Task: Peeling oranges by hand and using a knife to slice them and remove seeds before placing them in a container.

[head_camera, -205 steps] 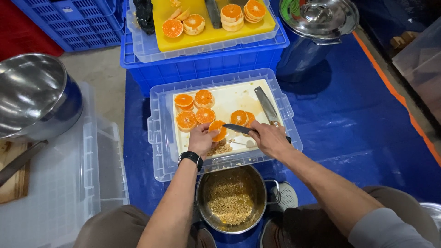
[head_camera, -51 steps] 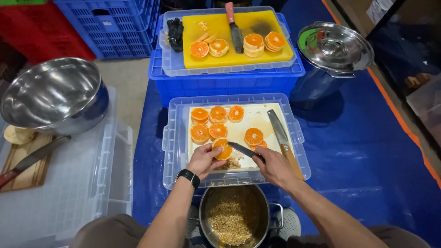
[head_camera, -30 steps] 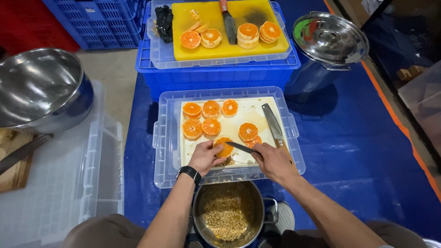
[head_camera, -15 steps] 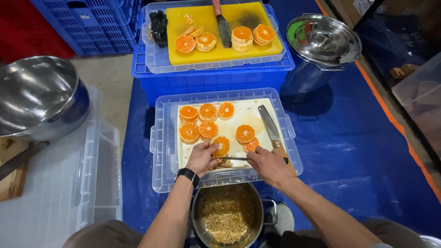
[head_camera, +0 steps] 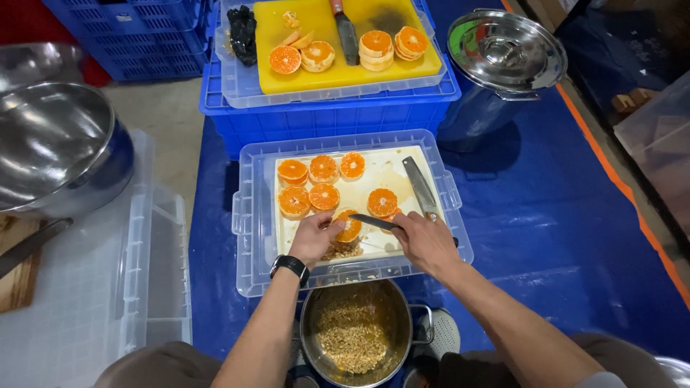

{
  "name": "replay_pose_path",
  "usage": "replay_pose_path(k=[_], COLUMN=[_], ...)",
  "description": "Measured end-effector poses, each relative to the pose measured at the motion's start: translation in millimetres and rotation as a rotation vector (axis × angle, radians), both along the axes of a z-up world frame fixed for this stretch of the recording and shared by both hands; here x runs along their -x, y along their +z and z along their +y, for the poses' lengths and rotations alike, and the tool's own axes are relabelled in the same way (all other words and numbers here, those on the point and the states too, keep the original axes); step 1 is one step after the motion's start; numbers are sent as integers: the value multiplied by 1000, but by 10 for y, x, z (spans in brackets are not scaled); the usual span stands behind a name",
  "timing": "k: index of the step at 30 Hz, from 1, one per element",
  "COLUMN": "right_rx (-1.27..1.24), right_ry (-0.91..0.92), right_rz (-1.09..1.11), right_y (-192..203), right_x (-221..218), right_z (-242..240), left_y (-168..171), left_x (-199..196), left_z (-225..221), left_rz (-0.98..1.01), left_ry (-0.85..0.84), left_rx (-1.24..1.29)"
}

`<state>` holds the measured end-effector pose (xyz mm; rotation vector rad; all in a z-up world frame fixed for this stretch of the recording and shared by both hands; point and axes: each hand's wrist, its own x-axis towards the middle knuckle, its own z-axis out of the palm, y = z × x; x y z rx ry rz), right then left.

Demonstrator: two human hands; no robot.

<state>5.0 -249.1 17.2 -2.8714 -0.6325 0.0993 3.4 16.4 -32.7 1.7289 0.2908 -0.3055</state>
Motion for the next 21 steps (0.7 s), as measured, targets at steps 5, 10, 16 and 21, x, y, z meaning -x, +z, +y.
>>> replay_pose_path(k=[5,10,16,21], right_rx=[50,40,88,77], right_ry=[49,132,82,94], right_rz=[-44,-167,-184,-249], right_y=[-24,-60,-110,-158], right_x=[-22,-6,-5,34], right_z=[-45,-57,-75,-42], left_y=[162,220,228,288], left_x=[18,42,43,52], left_z=[44,33,-24,-31], left_rz=[26,53,94,118], left_ry=[-61,-67,13,35], left_rx=[21,20,92,120])
